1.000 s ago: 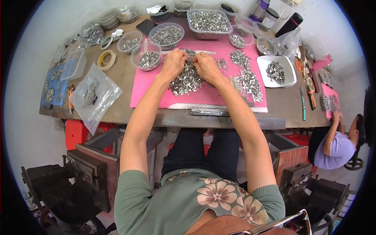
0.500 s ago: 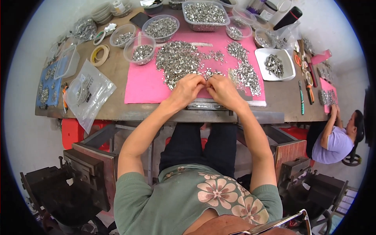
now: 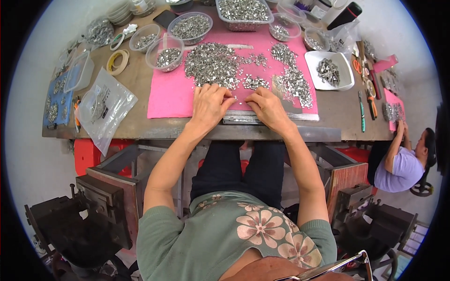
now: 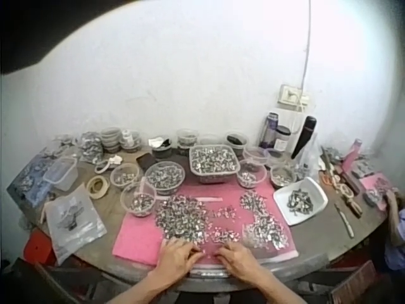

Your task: The person sorts and arranges small decorative metal components by hand into a metal tray, taking them from plastic containers on a workshop bench.

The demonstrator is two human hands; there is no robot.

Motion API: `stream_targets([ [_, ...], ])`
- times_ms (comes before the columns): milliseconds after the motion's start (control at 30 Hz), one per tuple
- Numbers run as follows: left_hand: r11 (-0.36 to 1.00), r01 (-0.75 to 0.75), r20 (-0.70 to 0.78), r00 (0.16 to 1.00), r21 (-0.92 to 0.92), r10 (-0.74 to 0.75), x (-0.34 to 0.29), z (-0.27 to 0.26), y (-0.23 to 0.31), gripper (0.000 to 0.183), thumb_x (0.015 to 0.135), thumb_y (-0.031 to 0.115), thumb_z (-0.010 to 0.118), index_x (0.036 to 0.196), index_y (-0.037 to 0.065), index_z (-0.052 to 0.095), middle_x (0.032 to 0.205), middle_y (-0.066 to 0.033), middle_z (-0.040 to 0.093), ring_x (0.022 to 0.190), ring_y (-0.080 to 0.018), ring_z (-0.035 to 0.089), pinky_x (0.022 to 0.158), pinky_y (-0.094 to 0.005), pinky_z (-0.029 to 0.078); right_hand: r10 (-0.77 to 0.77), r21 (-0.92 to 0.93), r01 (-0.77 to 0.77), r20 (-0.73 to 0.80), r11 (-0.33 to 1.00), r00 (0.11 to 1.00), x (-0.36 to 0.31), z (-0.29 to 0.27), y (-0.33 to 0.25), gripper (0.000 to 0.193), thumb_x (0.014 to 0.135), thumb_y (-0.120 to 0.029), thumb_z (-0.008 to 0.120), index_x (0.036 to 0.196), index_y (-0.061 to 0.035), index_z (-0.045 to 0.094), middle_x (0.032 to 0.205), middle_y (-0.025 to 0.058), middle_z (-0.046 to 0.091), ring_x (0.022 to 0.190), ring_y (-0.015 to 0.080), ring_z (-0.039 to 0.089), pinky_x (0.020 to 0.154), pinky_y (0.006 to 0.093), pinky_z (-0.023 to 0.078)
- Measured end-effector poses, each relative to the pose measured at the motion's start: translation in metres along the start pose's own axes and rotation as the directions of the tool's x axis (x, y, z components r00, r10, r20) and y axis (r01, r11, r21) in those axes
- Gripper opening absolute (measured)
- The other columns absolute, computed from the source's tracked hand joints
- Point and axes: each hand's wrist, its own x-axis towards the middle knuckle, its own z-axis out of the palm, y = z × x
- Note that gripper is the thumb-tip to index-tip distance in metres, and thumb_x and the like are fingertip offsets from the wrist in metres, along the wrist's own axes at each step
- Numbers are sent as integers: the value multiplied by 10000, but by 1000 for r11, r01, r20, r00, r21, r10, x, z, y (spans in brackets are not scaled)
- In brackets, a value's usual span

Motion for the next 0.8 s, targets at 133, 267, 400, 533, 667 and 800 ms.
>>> stream_targets([
  [133, 992, -48, -49, 997, 119, 54, 1, 13, 3, 137, 829, 234, 799, 865, 125, 725, 843, -8, 646, 851, -216, 577, 826, -393, 370, -15, 6, 15, -42, 1000, 999, 3, 0, 0, 97, 909, -39, 683, 995, -5, 710, 856, 153, 611, 817, 344, 647, 727, 426, 520],
  [267, 999, -48, -26, 998, 22, 48, 4, 17, 0, 122, 824, 205, 792, 852, 125, 706, 849, -13, 629, 879, -225, 572, 851, -412, 359, 13, 54, -9, -63, 999, 998, 3, -2, 1, 97, 907, -35, 683, 995, -5, 709, 844, 155, 608, 799, 349, 639, 718, 431, 516],
  [400, 998, -34, 42, 999, -44, 35, 6, 6, -6, 113, 827, 197, 784, 861, 126, 703, 845, -15, 623, 884, -224, 570, 872, -431, 348, 12, 15, -11, -27, 1000, 1000, 1, -6, 1, 104, 904, -43, 691, 1000, -10, 713, 855, 153, 610, 797, 346, 634, 713, 433, 511],
  [533, 988, -91, 22, 996, 127, 89, 5, -12, -10, 85, 867, 213, 763, 882, 136, 730, 829, -4, 612, 873, -217, 577, 904, -441, 337, 31, -25, -31, 6, 999, 1000, 2, -3, -3, 88, 888, -84, 695, 932, -9, 685, 897, 151, 610, 859, 358, 621, 773, 463, 507],
  [667, 982, -123, -8, 992, 142, 125, 0, -1, -9, 81, 862, 210, 764, 888, 140, 735, 842, -18, 597, 888, -222, 571, 905, -444, 340, -74, -125, 67, -55, 990, 996, 11, 12, 1, 129, 857, -94, 741, 922, -8, 669, 871, 143, 611, 831, 344, 623, 736, 450, 510],
  [800, 977, -126, -16, 991, 172, 131, -2, 2, -5, 89, 863, 184, 762, 914, 121, 726, 861, -26, 604, 902, -224, 572, 904, -443, 345, -95, -66, 91, -64, 994, 993, 24, 13, -2, 139, 857, -91, 742, 926, -2, 662, 843, 146, 611, 802, 340, 624, 718, 439, 513],
])
